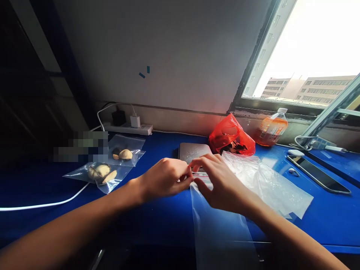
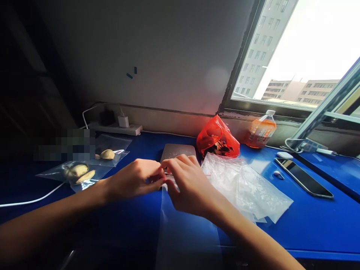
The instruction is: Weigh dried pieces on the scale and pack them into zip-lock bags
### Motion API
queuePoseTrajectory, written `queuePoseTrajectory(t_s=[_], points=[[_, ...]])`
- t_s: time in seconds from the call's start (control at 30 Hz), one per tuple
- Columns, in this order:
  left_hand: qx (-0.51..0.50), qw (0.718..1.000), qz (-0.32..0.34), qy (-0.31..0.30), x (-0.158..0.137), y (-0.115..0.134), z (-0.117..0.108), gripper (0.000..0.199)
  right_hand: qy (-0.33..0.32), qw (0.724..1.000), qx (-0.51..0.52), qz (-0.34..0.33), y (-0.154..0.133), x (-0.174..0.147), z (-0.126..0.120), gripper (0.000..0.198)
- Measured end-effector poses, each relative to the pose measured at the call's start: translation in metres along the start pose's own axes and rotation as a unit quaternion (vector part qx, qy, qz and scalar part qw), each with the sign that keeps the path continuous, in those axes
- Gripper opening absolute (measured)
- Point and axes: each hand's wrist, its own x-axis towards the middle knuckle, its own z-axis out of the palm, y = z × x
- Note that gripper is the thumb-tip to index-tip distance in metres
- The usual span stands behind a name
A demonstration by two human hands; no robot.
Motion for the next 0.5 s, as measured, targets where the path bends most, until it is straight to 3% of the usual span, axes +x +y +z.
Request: queuePoseTrajectory(t_s=[0.2,0.37,0.5], points=[[0.046,0.996,0.054,0.057,-0.0021,0.005,0.0124,0.025,-0.016,1.0,-0.002,0.003,-0.007,-0.0031,0.0026,0.021],[0.049,0.994,0.057,0.075,-0.0026,0.0075,0.0129,0.022,-0.024,1.0,-0.008,0.002,-0.0055,-0.0057,-0.0003,0.032],[0.044,0.996,0.037,0.066,-0.0023,0.0114,0.0113,0.02,0.002,1.0,-0.007,0.014,-0.0064,-0.0083,0.0067,0.03]])
